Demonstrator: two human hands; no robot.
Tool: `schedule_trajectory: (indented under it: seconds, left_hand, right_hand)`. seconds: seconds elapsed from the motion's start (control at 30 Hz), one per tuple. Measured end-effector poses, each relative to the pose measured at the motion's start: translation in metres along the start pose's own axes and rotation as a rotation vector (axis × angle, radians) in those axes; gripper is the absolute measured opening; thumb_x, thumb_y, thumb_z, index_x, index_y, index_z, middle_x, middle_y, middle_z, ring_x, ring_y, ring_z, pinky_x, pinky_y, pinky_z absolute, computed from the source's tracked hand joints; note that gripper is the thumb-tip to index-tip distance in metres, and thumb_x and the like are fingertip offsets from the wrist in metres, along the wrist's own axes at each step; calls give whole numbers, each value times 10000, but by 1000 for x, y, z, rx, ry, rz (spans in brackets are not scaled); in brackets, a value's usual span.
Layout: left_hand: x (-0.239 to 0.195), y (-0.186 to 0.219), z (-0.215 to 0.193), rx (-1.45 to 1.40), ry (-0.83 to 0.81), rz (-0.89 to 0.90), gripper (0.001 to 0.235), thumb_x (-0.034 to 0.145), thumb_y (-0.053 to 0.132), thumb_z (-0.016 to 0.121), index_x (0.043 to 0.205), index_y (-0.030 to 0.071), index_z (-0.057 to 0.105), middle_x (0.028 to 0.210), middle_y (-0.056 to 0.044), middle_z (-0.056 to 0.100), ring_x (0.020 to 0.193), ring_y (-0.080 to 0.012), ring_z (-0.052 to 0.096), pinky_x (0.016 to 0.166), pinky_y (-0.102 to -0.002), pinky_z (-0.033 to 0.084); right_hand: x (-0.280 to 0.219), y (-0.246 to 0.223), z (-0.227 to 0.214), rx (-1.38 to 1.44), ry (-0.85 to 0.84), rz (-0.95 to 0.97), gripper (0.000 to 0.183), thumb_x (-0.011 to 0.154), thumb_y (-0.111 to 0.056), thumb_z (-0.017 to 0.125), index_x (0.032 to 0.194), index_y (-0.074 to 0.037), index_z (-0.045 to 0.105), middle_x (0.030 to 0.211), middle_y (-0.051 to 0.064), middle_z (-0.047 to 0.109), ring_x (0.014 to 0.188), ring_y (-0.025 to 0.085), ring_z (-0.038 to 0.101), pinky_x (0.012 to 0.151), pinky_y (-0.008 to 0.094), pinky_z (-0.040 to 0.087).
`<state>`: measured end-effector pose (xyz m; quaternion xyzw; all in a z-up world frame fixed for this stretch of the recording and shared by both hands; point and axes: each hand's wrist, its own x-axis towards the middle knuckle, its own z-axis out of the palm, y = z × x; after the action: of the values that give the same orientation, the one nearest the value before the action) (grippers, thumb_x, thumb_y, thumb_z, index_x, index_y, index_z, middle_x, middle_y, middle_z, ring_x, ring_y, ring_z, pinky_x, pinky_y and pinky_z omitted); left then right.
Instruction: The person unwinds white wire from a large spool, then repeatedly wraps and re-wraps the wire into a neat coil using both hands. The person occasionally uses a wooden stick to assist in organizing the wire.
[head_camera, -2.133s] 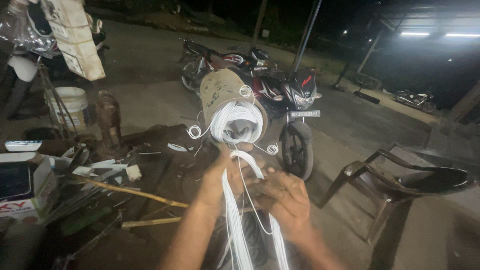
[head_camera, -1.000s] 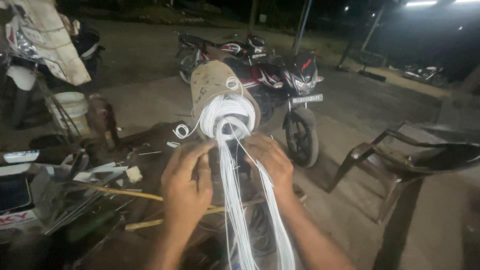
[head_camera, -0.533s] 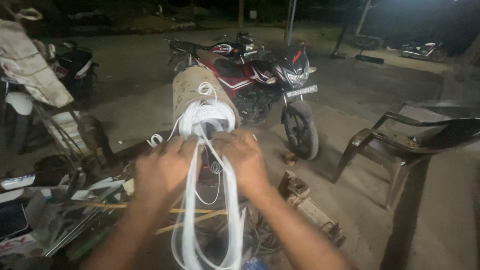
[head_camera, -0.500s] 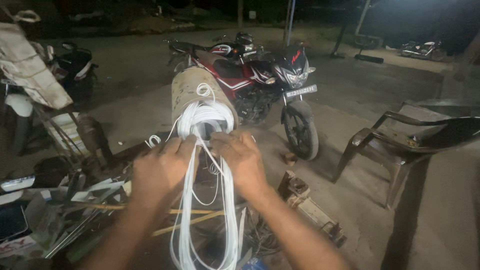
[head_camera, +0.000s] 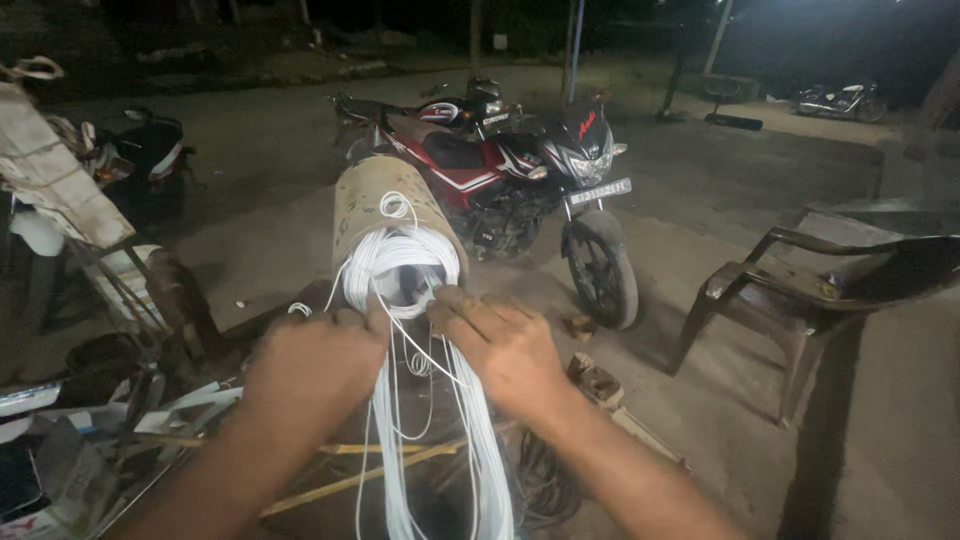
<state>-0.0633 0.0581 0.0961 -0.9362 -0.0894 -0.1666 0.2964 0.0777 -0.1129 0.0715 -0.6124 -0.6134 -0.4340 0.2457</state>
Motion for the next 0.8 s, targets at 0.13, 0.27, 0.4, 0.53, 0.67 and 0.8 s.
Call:
schedule_trajectory:
  seconds: [0.13, 0.27, 0.4, 0.53, 0.67, 0.8]
  left_hand:
    - [12, -1, -5, -143, -156, 40, 258, 904, 165, 568, 1103, 41, 678, 850, -82, 753, 734, -242, 750, 613, -414, 610]
    - [19, 4, -4, -163, -67, 27, 239, 888, 189, 570, 1046, 79, 712, 814, -61, 766, 720, -224, 755, 633, -422, 587]
    - [18, 5, 2, -135, 50, 55, 266, 848, 185, 591, 1034, 50, 724, 782, -31, 757, 677, -185, 752, 563, -378, 590]
    - [17, 5, 9, -165, 152, 86, 226, 849, 177, 597, 1001, 72, 727, 736, -16, 745, 686, -180, 742, 563, -378, 585]
    - [19, 6, 10, -121, 240, 77, 378, 833, 187, 605, 1131, -28, 696, 685, -15, 746, 592, -157, 739, 488, -338, 574]
    - [19, 6, 7, -134, 196, 67, 228, 849, 181, 604, 1002, 56, 717, 697, -19, 744, 631, -170, 738, 515, -359, 565]
  right_hand:
    - [3, 12, -3, -115, -143, -88, 386, 801, -144, 650, 1170, -81, 746, 1296, 109, 703, 879, 220, 694, 717, 343, 568]
    - [6, 16, -8, -138, -130, -122, 396, 815, -168, 635, 1193, -87, 723, 1186, 87, 684, 960, 243, 699, 740, 372, 579]
    - [7, 16, -7, -184, -144, -60, 436, 812, -194, 653, 1231, -92, 717, 981, 106, 662, 912, 284, 688, 683, 389, 574]
    - [10, 20, -1, -182, -255, 4, 565, 807, -266, 661, 1328, -48, 660, 887, 131, 695, 808, 287, 712, 608, 407, 555]
    - [13, 26, 1, -234, -399, 30, 578, 832, -287, 646, 1380, -104, 611, 799, 135, 701, 665, 295, 709, 514, 418, 534]
    - [14, 29, 0, -207, -447, 25, 621, 847, -271, 629, 1442, -99, 589, 729, 123, 697, 580, 294, 694, 477, 429, 517]
